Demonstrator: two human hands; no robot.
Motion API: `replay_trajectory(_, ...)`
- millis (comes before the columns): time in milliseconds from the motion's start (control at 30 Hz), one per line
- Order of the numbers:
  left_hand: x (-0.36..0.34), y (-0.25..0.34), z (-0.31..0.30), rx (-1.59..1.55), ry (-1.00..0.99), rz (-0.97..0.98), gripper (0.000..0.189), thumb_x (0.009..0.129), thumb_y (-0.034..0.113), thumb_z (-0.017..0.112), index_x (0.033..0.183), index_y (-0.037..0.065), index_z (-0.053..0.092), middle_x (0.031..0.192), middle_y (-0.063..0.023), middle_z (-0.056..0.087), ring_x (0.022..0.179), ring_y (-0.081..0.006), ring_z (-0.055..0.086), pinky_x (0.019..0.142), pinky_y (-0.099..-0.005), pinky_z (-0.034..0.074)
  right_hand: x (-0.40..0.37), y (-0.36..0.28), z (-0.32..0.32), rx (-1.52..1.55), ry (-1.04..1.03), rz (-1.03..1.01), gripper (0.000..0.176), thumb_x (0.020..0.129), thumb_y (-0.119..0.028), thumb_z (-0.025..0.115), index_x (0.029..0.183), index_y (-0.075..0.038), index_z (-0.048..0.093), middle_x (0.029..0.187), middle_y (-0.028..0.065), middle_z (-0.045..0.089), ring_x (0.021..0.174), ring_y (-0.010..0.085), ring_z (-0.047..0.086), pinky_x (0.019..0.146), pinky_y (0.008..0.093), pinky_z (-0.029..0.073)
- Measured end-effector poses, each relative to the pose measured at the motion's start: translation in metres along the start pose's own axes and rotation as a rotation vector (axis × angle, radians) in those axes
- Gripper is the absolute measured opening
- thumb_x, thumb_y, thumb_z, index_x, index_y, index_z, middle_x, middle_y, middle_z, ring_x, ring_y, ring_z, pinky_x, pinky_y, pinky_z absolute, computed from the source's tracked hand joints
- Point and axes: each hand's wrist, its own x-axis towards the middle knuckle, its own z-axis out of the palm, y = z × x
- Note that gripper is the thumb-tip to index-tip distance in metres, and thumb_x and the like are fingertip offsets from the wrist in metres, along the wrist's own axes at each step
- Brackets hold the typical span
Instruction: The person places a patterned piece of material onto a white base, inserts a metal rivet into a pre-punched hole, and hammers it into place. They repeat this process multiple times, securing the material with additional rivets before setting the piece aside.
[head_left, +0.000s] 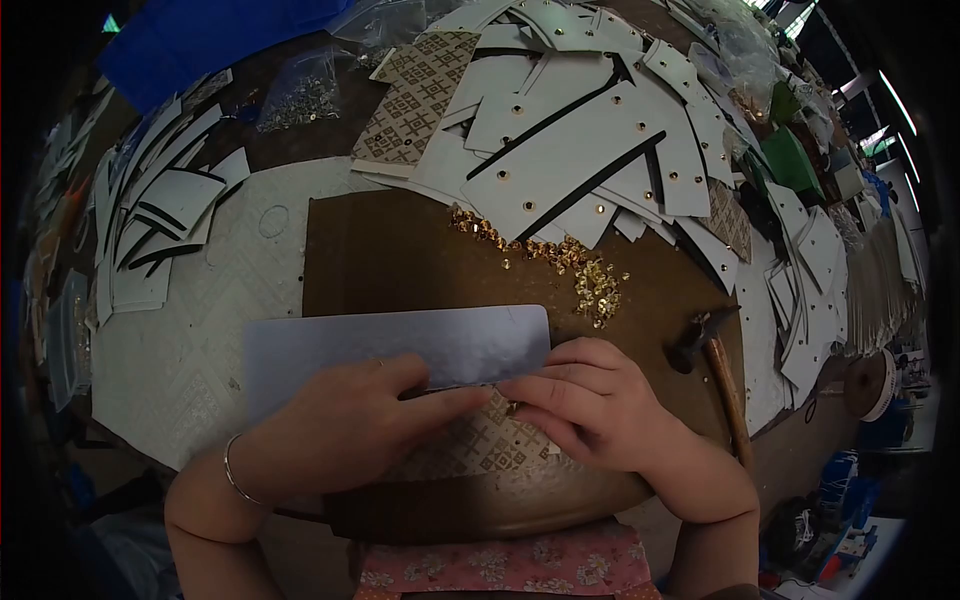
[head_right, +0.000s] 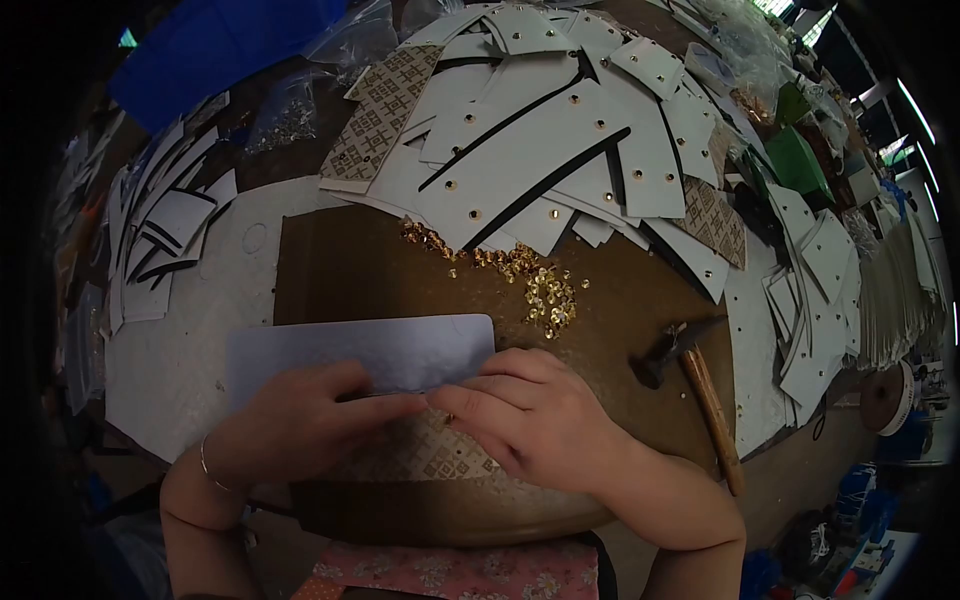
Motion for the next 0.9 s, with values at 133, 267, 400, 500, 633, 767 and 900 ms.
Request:
replay_trajectory(133,0.0,0.0,0.001,-0.007,0.008,0.003,0.041,0.093,0.019,0.067,0.134,0.025,0.065,0.084,-0.0071,0.053,0.071,-0.0263,0.062,0.061,-0.0377,0.051,0.002,-0.002,-0.003,0.002,0.001,0.016,0.027,0.078,-0.014,0.084,0.103,-0.011,0.074,0.095,0.0031,0.071,0.09,0.0247,0.063,0.079,0.0359,0.054)
replay_trajectory(267,-0.002,-0.001,0.002,0.007,0.019,0.01,0.04,0.093,0.019,0.067,0.133,0.024,0.065,0.085,-0.0074,0.054,0.072,-0.0268,0.062,0.062,-0.0381,0.051,0.0,-0.005,-0.004,0.001,-0.02,-0.05,0.027,0.076,-0.016,0.084,0.101,-0.014,0.075,0.102,0.001,0.069,0.094,0.0253,0.062,0.082,0.0369,0.052)
replay_trajectory(400,-0.002,0.0,0.004,0.008,0.06,-0.001,0.051,0.085,0.014,0.073,0.133,0.027,0.066,0.086,-0.004,0.057,0.074,-0.0246,0.062,0.062,-0.0363,0.052,0.002,-0.012,-0.001,-0.007,-0.095,-0.054,0.024,0.075,-0.014,0.082,0.097,-0.016,0.075,0.108,0.0,0.066,0.102,0.0254,0.06,0.087,0.0383,0.049)
replay_trajectory(500,-0.003,-0.001,0.005,-0.005,0.041,-0.001,0.037,0.094,0.02,0.066,0.131,0.024,0.066,0.087,-0.008,0.056,0.075,-0.0276,0.064,0.064,-0.0388,0.052,0.0,-0.012,0.004,0.007,-0.095,-0.029,0.02,0.076,-0.008,0.079,0.094,-0.015,0.074,0.109,0.0001,0.066,0.105,0.0261,0.059,0.091,0.0405,0.048)
replay_trajectory(633,-0.003,-0.004,0.007,0.0,0.051,0.02,0.036,0.094,0.021,0.066,0.131,0.023,0.066,0.088,-0.0078,0.056,0.074,-0.0273,0.064,0.064,-0.0388,0.053,0.001,-0.01,0.004,0.043,-0.083,-0.003,0.019,0.075,-0.005,0.077,0.092,-0.013,0.072,0.11,0.0024,0.066,0.106,0.0277,0.058,0.093,0.0415,0.047)
replay_trajectory(767,-0.004,-0.006,0.009,0.01,0.066,0.052,0.035,0.095,0.021,0.065,0.13,0.022,0.066,0.09,-0.0077,0.056,0.074,-0.027,0.064,0.064,-0.0384,0.053,0.001,-0.003,-0.004,0.165,-0.037,0.125,0.02,0.073,-0.008,0.08,0.09,-0.012,0.072,0.112,0.0065,0.064,0.107,0.0306,0.058,0.095,0.0412,0.046)
replay_trajectory(900,-0.004,-0.004,0.006,-0.013,0.042,0.029,0.035,0.095,0.021,0.065,0.13,0.021,0.065,0.091,-0.008,0.055,0.074,-0.0271,0.064,0.065,-0.0383,0.054,0.005,-0.01,0.001,0.159,-0.064,0.083,0.022,0.073,-0.012,0.084,0.091,-0.012,0.072,0.115,0.0079,0.062,0.109,0.0314,0.056,0.097,0.0423,0.045)
